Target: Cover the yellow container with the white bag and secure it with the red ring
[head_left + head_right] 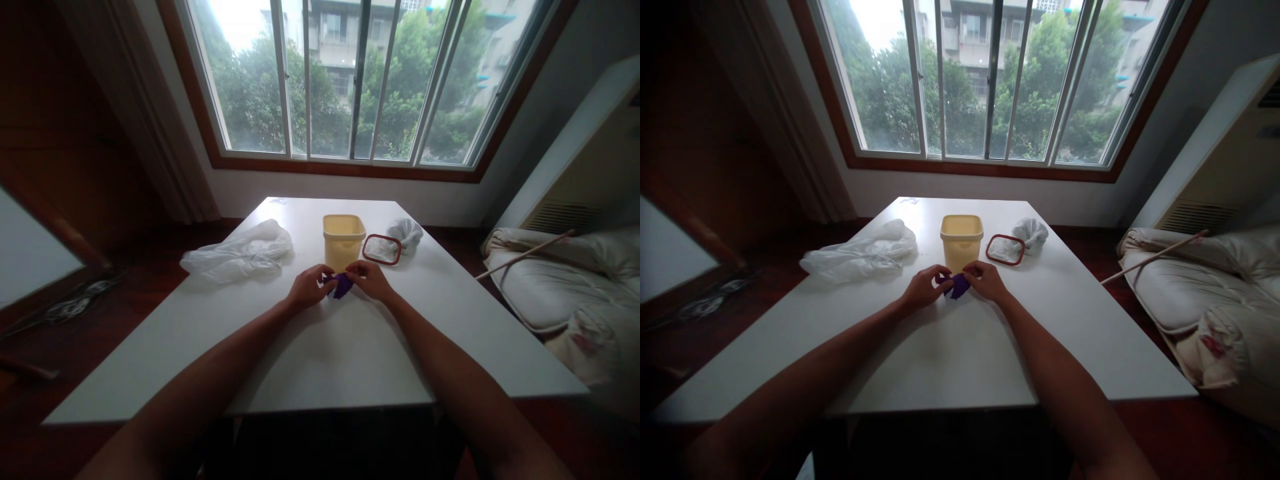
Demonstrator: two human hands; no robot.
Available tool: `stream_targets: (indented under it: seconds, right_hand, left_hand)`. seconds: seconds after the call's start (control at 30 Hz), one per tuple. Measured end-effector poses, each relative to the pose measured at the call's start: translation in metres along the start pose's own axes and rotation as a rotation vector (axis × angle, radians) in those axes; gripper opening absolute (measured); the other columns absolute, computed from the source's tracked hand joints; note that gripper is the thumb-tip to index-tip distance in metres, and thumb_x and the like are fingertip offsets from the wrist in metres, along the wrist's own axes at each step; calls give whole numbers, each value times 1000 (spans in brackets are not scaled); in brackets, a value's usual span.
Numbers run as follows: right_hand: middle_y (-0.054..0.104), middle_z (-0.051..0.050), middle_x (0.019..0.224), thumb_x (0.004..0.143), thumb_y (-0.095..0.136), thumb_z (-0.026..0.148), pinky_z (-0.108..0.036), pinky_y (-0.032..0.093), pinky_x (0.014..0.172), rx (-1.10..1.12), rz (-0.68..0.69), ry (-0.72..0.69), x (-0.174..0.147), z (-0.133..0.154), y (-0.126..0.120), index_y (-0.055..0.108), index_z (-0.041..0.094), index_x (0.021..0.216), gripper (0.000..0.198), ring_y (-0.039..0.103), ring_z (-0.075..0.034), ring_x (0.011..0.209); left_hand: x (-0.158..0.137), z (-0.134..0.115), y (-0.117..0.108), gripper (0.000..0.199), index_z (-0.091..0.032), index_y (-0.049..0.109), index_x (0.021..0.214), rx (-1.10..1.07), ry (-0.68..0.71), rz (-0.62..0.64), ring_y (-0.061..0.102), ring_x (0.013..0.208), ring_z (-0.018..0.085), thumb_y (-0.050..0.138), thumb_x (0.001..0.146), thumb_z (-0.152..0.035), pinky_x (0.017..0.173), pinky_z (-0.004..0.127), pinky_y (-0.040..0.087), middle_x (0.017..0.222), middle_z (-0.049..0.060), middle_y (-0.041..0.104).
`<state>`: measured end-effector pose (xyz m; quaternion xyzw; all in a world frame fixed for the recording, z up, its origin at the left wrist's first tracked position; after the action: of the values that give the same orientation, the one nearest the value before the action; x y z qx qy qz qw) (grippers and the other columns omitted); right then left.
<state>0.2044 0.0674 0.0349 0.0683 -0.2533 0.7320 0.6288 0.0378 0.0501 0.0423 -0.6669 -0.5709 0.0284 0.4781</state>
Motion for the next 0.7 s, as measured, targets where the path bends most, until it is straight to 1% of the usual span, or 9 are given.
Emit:
stream_targets:
  seconds: [0.07,0.13,0.2,0.27,0.37,0.47,0.57,0.63,0.7]
  right_hand:
    - [74,-5,85,71,76,39,-36,55,79,88,-7,2,1,4,-2,70,18,82,24,68,-19,78]
    - [74,-4,84,68,80,39,-35,55,78,222,12,34,1,6,0,71,19,80,25,68,-19,78]
    - [74,-4,84,65,82,38,-34,55,77,350,43,73,-1,9,7,71,20,81,26,68,-18,78]
    - [74,-3,84,62,84,36,-34,55,76,447,83,105,-4,12,15,71,20,80,28,68,-18,78]
    - [74,-3,84,60,86,34,-31,54,71,526,136,141,-7,14,25,71,20,80,29,67,-16,75]
    - [72,-2,85,58,87,30,-28,53,70,510,95,122,-6,12,20,72,20,80,28,66,-15,75]
    - [72,-1,83,56,86,26,-26,52,67,465,26,148,-3,0,10,72,20,85,33,64,-14,72]
    - [72,-1,82,57,84,25,-27,52,64,437,42,215,-3,-11,9,72,20,96,41,63,-14,68]
    - [73,-2,90,56,82,22,-27,52,65,389,77,254,-3,-19,11,70,20,105,50,64,-14,70]
  left_hand:
    - [0,1,4,37,-22,65,113,-69,12,43,64,90,19,62,85,-47,78,32,51,105,7,69]
    - [-1,2,10,44,-21,61,123,-178,1,87,64,103,22,52,91,-50,85,35,52,114,11,67]
    - [-2,4,17,50,-20,59,129,-295,-41,107,63,111,24,44,95,-53,91,37,51,121,14,65]
    - [-3,4,24,52,-20,59,129,-412,-73,134,63,112,25,44,94,-56,92,38,51,124,15,65]
    - [-4,-3,37,48,-20,66,116,-555,-65,213,66,103,24,54,89,-58,84,34,53,117,13,68]
    - [-5,0,45,45,-15,67,96,-630,-132,258,65,78,18,62,83,-58,69,29,50,90,8,70]
    - [-3,11,38,43,-15,60,84,-654,-239,177,55,62,12,62,81,-58,58,24,43,69,0,60]
    - [0,16,31,42,-16,57,80,-659,-263,105,52,61,10,62,81,-57,57,23,41,67,-2,57]
    - [1,21,29,42,-16,55,79,-694,-283,71,50,60,10,63,80,-57,56,22,40,67,-3,56]
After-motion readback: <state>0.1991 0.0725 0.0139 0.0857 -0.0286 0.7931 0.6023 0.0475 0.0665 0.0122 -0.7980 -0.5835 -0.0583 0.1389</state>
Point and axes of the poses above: each hand's wrist, its own x-axis towards the middle knuckle, its own y-axis out of the palm, z = x × y, the point moved 10 cm from there along x, towards the middle knuckle
